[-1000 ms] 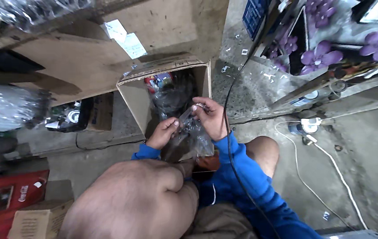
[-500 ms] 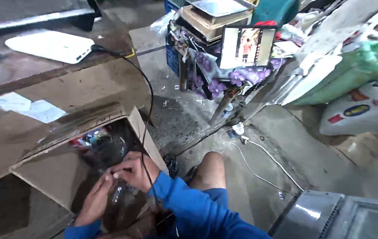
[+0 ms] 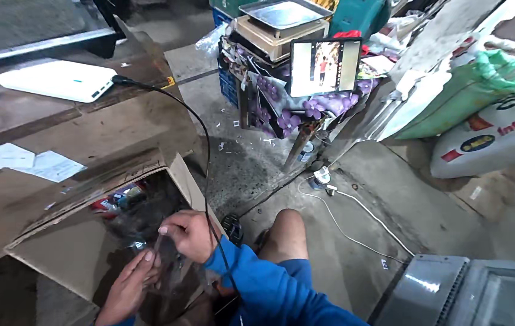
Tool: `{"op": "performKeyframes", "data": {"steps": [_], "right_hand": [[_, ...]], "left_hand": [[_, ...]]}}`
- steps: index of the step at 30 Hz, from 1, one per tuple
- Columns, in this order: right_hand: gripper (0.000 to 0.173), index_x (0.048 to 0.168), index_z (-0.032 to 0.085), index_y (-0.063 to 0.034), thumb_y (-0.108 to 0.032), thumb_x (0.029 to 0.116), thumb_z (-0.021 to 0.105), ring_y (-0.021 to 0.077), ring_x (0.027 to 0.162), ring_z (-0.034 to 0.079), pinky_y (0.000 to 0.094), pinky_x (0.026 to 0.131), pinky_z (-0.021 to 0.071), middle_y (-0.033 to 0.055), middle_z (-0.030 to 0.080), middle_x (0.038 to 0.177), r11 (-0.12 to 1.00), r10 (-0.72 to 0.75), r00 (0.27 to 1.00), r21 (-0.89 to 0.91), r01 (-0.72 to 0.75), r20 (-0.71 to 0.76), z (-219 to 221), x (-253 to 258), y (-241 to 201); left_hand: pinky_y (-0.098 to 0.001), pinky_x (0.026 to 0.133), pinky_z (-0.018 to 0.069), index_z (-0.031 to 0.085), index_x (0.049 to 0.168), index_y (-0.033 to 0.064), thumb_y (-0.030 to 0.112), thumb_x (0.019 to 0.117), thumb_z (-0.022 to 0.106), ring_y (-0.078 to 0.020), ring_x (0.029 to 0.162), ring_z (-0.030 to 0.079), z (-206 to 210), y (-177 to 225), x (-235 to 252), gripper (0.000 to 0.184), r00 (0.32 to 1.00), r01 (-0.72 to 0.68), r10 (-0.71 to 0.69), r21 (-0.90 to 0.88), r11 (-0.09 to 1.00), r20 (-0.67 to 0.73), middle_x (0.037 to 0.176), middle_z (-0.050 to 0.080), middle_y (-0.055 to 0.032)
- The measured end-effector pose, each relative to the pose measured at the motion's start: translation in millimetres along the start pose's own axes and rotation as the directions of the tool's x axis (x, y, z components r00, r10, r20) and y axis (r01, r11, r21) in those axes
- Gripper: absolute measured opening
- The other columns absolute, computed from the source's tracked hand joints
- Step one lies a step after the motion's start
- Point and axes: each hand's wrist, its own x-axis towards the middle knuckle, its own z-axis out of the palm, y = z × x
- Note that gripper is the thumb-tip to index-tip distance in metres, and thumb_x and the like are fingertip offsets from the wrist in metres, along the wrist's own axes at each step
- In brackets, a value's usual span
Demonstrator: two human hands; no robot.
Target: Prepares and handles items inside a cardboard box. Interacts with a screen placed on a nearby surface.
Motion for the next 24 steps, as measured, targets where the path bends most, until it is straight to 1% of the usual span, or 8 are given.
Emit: {"op": "performKeyframes", "data": {"steps": [5, 9, 12, 16, 18, 21, 22, 24], "right_hand": [[0.017, 0.104, 0.074, 0.0020, -0.010, 0.1009, 0.063, 0.0143, 0.073, 0.070, 0.0320, 0.070, 0.0625, 0.0108, 0.073, 0.091, 0.961, 0.132, 0.967, 0.266, -0.071, -0.219, -10.4, 4.1, -12.3], [0.017, 0.106, 0.073, 0.0032, -0.010, 0.1014, 0.063, 0.0156, 0.070, 0.069, 0.0319, 0.065, 0.0615, 0.0114, 0.073, 0.087, 0.909, 0.219, 0.943, 0.403, -0.104, -0.250, -11.8, 2.7, -21.3], [0.018, 0.108, 0.071, 0.0065, -0.007, 0.1019, 0.062, 0.0183, 0.068, 0.071, 0.0334, 0.062, 0.0627, 0.0140, 0.073, 0.086, 0.852, 0.258, 0.928, 0.516, -0.088, -0.269, -12.0, 2.0, -28.0], [0.019, 0.113, 0.067, 0.0114, -0.003, 0.1026, 0.059, 0.0215, 0.072, 0.073, 0.0372, 0.068, 0.0651, 0.0179, 0.073, 0.088, 0.719, 0.263, 0.943, 0.693, -0.051, -0.203, -10.2, -2.0, -41.4], [0.020, 0.115, 0.066, 0.0132, 0.000, 0.1024, 0.058, 0.0233, 0.075, 0.075, 0.0391, 0.072, 0.0662, 0.0194, 0.074, 0.092, 0.689, 0.173, 0.975, 0.725, -0.019, -0.139, -5.7, -8.8, -53.5], [0.020, 0.114, 0.068, 0.0135, 0.001, 0.1016, 0.057, 0.0247, 0.082, 0.076, 0.0403, 0.077, 0.0664, 0.0200, 0.075, 0.098, 0.681, 0.014, 0.999, 0.731, -0.039, 0.040, 7.4, -19.6, -73.5], [0.020, 0.113, 0.068, 0.0129, 0.001, 0.1014, 0.058, 0.0245, 0.083, 0.076, 0.0403, 0.078, 0.0661, 0.0199, 0.075, 0.099, 0.684, -0.018, 0.993, 0.726, -0.073, 0.117, 14.4, -21.8, -77.0], [0.019, 0.114, 0.068, 0.0116, 0.000, 0.1018, 0.058, 0.0233, 0.085, 0.075, 0.0396, 0.080, 0.0648, 0.0193, 0.074, 0.100, 0.690, -0.016, 0.959, 0.697, -0.194, 0.282, 31.0, -24.9, -74.5]], "left_hand": [[-0.0241, 0.055, 0.0499, 0.065, 0.087, 0.0225, 0.044, 0.1057, 0.049, -0.0058, 0.055, 0.052, -4.9, -2.1, -1.4, 0.032, 0.993, -0.006, 0.008, -0.015, 1.000, 0.115, 0.067, 0.054, 0.0081], [-0.0282, 0.066, 0.0570, 0.071, 0.094, 0.0169, 0.044, 0.1067, 0.048, -0.0108, 0.068, 0.064, -13.0, 1.5, -1.1, 0.038, 0.984, -0.115, 0.073, 0.271, 0.956, 0.160, 0.078, 0.068, 0.0022], [-0.0327, 0.077, 0.0604, 0.075, 0.097, 0.0121, 0.038, 0.1067, 0.050, -0.0123, 0.080, 0.071, -19.4, 10.4, -1.0, 0.037, 0.977, -0.184, 0.104, 0.501, 0.846, 0.184, 0.089, 0.075, -0.0004], [-0.0329, 0.077, 0.0602, 0.078, 0.101, 0.0167, 0.042, 0.1034, 0.054, -0.0058, 0.083, 0.071, -26.3, 21.5, 5.5, 0.035, 0.968, -0.241, 0.203, 0.756, 0.609, 0.146, 0.093, 0.076, 0.0034], [-0.0424, 0.082, 0.0601, 0.079, 0.104, 0.0112, 0.040, 0.1000, 0.058, -0.0133, 0.089, 0.072, -25.8, 33.7, 12.1, 0.036, 0.940, -0.261, 0.330, 0.815, 0.518, 0.091, 0.097, 0.077, -0.0052], [-0.0366, 0.095, 0.0578, 0.075, 0.114, 0.0022, 0.028, 0.1017, 0.060, -0.0158, 0.103, 0.071, -20.3, 67.0, 26.6, 0.032, 0.863, -0.374, 0.504, 0.702, 0.606, 0.025, 0.113, 0.074, -0.0108], [-0.0361, 0.097, 0.0571, 0.073, 0.119, 0.0008, 0.025, 0.1045, 0.058, -0.0179, 0.107, 0.070, -20.0, 79.4, 32.7, 0.032, 0.854, -0.424, 0.520, 0.589, 0.688, 0.008, 0.118, 0.073, -0.0118], [-0.0404, 0.099, 0.0554, 0.073, 0.118, 0.0048, 0.029, 0.1060, 0.054, -0.0256, 0.112, 0.069, -19.1, 96.9, 43.2, 0.032, 0.850, -0.506, 0.526, 0.254, 0.824, -0.012, 0.123, 0.072, -0.0127]]}}
